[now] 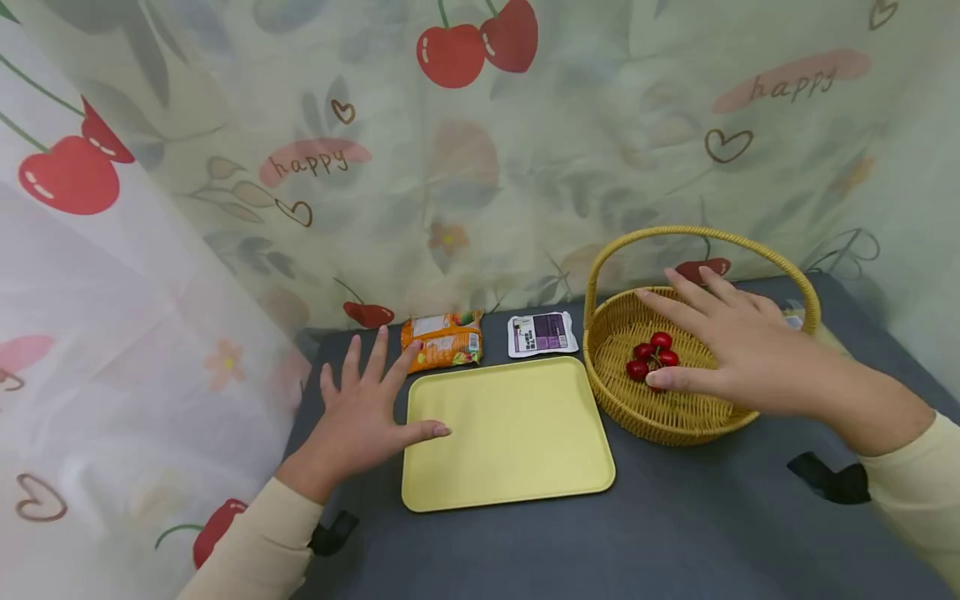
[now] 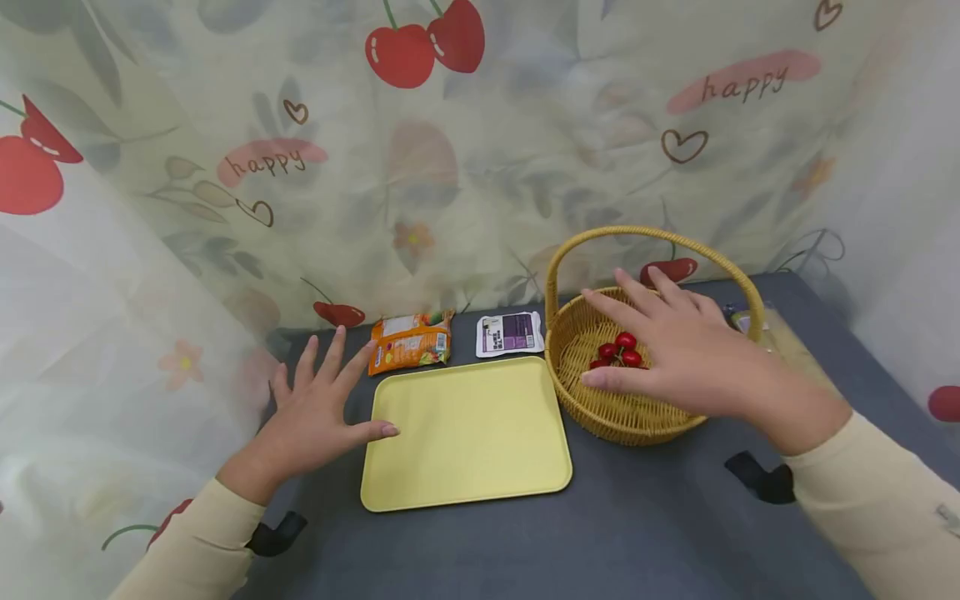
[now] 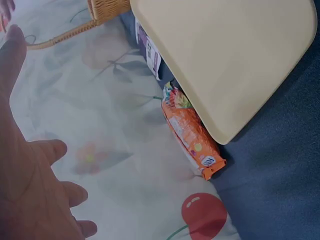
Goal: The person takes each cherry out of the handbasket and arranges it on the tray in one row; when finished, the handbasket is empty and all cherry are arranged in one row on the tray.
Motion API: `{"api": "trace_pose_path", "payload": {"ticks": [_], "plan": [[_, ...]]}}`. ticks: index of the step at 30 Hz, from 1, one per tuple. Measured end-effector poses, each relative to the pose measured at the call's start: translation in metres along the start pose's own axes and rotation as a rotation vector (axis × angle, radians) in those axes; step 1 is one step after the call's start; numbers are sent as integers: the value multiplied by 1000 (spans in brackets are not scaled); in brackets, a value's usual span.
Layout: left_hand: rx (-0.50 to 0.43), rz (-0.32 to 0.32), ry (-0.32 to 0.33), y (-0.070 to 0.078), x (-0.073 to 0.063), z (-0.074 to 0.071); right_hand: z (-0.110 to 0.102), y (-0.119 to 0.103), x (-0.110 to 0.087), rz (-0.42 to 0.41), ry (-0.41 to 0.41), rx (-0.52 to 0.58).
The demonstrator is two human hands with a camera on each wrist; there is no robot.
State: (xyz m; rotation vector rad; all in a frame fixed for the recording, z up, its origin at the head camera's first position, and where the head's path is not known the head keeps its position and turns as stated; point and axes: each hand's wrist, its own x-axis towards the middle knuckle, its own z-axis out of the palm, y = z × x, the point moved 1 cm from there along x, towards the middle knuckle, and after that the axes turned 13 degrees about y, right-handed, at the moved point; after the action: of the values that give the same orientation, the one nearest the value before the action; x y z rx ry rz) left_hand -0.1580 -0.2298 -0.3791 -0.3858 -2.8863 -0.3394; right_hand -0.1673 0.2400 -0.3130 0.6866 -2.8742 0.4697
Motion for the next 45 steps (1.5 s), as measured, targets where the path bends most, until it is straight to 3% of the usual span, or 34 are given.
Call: {"api": "trace_pose_path", "payload": {"ticks": [3, 9, 13, 17, 21, 24, 28, 34, 42, 45], "plan": [[-5, 4, 0, -1, 1, 2, -14, 0, -7, -68, 75, 149], [-63, 14, 18, -2, 4, 3, -32, 6, -25, -164, 246, 605], [-129, 31, 35, 0, 7, 5, -29, 35, -34, -209, 352, 945], [-199, 54, 50, 4, 10, 9, -21, 66, -40, -298, 548, 1180], [-278, 66, 56, 8, 12, 15, -8, 88, -51, -200, 762, 1238], [-358, 92, 64, 10, 13, 20, 11, 104, -59, -83, 828, 1236], [-467, 147, 72, 16, 14, 26, 38, 119, -70, 63, 834, 1265], [-579, 197, 87, 26, 16, 39, 81, 125, -80, 264, 769, 1270], [-681, 218, 84, 44, 25, 62, 144, 134, -86, 324, 704, 1481], [-709, 217, 80, 51, 28, 68, 158, 132, -90, 266, 687, 1513]]}}
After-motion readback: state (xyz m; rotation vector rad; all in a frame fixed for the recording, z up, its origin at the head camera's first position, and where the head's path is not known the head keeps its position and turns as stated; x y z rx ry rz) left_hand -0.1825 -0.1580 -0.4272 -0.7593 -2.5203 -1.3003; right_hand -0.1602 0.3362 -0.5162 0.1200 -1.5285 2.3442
